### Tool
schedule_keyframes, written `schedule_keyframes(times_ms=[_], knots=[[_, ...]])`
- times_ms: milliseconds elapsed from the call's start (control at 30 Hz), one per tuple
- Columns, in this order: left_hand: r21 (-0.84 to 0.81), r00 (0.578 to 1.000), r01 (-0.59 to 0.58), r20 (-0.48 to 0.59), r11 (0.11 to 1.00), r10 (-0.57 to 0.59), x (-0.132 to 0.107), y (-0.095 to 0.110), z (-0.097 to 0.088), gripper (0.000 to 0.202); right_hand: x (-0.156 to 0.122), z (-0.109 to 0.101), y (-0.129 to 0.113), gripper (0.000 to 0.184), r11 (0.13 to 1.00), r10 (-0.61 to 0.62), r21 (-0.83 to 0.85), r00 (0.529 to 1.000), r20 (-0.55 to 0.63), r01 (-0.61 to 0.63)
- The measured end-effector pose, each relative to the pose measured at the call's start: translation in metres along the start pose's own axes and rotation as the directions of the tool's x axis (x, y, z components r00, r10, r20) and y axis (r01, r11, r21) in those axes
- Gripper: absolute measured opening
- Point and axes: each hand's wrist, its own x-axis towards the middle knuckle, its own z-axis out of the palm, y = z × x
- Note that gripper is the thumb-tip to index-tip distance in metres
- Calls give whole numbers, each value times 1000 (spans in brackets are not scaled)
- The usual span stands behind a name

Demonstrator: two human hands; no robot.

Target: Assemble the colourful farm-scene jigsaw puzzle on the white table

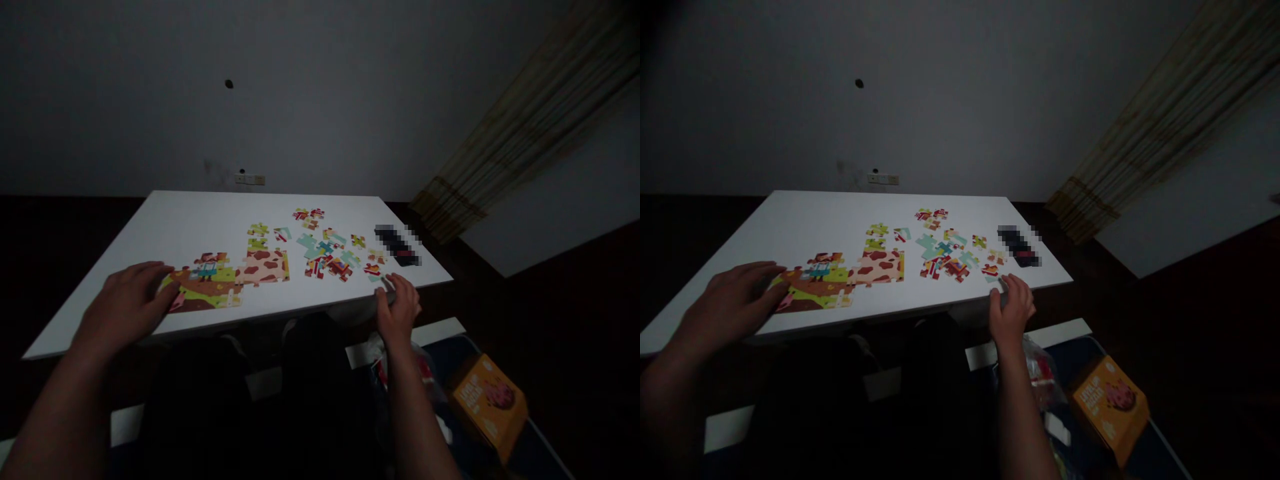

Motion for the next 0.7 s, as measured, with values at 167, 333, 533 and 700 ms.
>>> schedule_keyframes(times_ms=[167,333,533,700], knots=[[-34,1000,-6,-20,999,5,0,1,0,56,6,12,14,49,997,56,-46,998,32,-55],[-40,1000,-14,-6,999,14,3,-3,2,54,10,19,15,49,997,54,-53,998,11,-54],[-147,936,-21,-351,989,-33,-16,15,-6,37,-13,-5,-32,37,991,-35,131,999,-26,38],[-485,883,-322,-463,813,73,-71,94,-10,13,-76,-1,-110,29,719,-520,695,639,567,-32]])
